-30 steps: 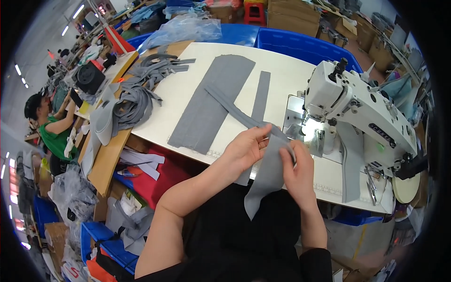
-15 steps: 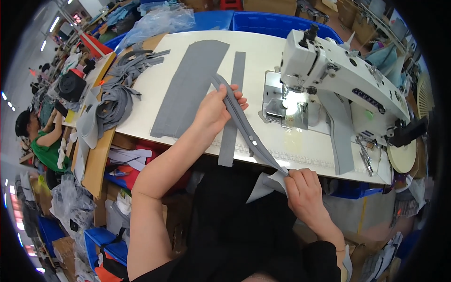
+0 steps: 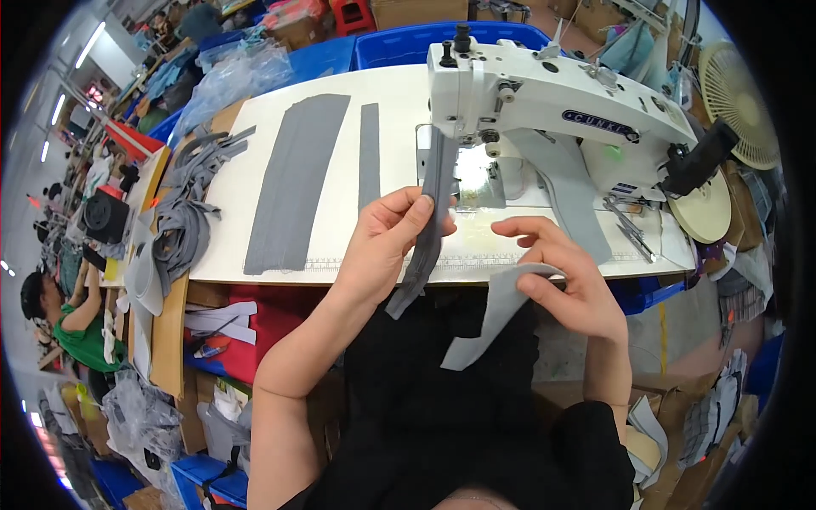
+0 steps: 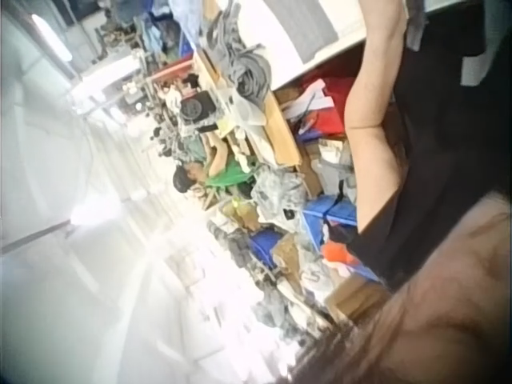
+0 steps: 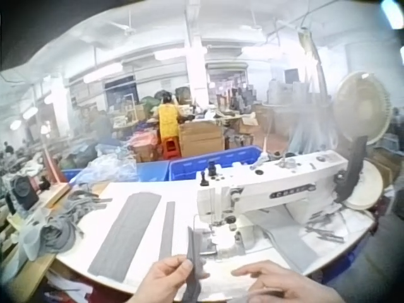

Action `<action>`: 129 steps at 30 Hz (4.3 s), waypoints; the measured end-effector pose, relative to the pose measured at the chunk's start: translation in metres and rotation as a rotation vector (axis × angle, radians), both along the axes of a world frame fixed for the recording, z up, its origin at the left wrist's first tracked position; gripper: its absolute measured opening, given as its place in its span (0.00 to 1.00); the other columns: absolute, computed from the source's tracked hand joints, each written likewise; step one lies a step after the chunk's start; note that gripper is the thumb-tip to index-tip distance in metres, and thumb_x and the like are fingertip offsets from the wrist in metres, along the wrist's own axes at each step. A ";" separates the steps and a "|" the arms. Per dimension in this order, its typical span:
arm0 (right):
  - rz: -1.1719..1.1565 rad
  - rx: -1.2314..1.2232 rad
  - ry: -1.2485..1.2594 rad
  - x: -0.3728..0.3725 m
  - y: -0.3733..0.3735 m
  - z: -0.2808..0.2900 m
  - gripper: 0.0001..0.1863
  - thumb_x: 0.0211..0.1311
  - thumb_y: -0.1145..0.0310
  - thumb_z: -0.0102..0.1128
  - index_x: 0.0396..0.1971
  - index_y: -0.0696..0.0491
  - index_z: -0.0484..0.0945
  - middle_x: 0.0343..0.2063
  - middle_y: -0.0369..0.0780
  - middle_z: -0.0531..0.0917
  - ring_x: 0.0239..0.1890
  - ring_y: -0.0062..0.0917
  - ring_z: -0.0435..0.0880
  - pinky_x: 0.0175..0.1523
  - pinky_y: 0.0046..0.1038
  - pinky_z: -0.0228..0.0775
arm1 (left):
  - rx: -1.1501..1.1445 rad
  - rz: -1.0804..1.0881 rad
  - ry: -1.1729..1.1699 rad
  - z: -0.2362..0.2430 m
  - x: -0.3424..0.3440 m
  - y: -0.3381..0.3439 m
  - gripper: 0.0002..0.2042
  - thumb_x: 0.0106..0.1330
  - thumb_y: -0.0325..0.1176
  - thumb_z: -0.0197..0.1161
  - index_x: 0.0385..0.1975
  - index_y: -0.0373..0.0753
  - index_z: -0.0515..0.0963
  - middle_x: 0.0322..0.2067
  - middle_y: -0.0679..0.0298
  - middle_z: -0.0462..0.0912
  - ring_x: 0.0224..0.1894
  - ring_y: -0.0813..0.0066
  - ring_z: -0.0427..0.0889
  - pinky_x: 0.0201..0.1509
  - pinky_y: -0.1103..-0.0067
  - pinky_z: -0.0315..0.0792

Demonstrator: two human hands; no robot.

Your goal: Sewing zippers onto grey material strips using an industrial sewing machine.

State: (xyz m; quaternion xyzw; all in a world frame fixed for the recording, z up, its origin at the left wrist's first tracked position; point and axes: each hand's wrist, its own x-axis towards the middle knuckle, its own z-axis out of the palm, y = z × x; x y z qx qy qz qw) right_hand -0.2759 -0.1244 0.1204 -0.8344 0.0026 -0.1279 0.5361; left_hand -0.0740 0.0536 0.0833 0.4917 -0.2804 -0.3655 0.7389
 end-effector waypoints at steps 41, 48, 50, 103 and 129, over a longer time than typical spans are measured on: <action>-0.251 -0.006 -0.080 0.031 0.009 0.006 0.12 0.67 0.66 0.69 0.40 0.61 0.85 0.32 0.41 0.86 0.33 0.23 0.82 0.42 0.27 0.73 | -0.066 0.210 -0.603 -0.032 -0.040 -0.023 0.07 0.66 0.27 0.74 0.37 0.31 0.85 0.39 0.65 0.84 0.43 0.82 0.80 0.47 0.83 0.72; -0.261 -0.075 -0.141 0.041 0.003 0.007 0.12 0.63 0.68 0.70 0.40 0.60 0.85 0.34 0.42 0.87 0.40 0.27 0.84 0.47 0.29 0.73 | -0.137 0.132 -0.115 -0.026 -0.038 -0.028 0.07 0.68 0.23 0.71 0.44 0.31 0.87 0.38 0.65 0.87 0.40 0.83 0.82 0.48 0.84 0.75; -0.270 -0.097 -0.147 0.043 0.002 0.008 0.11 0.62 0.68 0.71 0.40 0.60 0.86 0.34 0.42 0.87 0.40 0.28 0.84 0.47 0.30 0.74 | -0.128 0.137 -0.101 -0.027 -0.036 -0.029 0.07 0.68 0.23 0.71 0.44 0.32 0.88 0.37 0.66 0.88 0.39 0.84 0.82 0.46 0.84 0.75; -0.705 -0.657 0.128 0.177 -0.080 -0.181 0.14 0.61 0.58 0.66 0.34 0.54 0.81 0.42 0.45 0.77 0.49 0.46 0.72 0.54 0.45 0.65 | 0.230 0.059 -1.013 -0.084 0.047 -0.050 0.08 0.59 0.24 0.74 0.38 0.41 0.89 0.46 0.67 0.86 0.47 0.69 0.80 0.54 0.73 0.67; 0.243 -0.761 0.045 0.123 0.090 -0.079 0.33 0.55 0.73 0.73 0.63 0.51 0.76 0.62 0.46 0.73 0.64 0.47 0.71 0.64 0.45 0.65 | 0.624 0.541 -1.209 -0.109 0.127 -0.013 0.18 0.57 0.36 0.76 0.45 0.41 0.80 0.54 0.55 0.78 0.61 0.51 0.72 0.61 0.60 0.66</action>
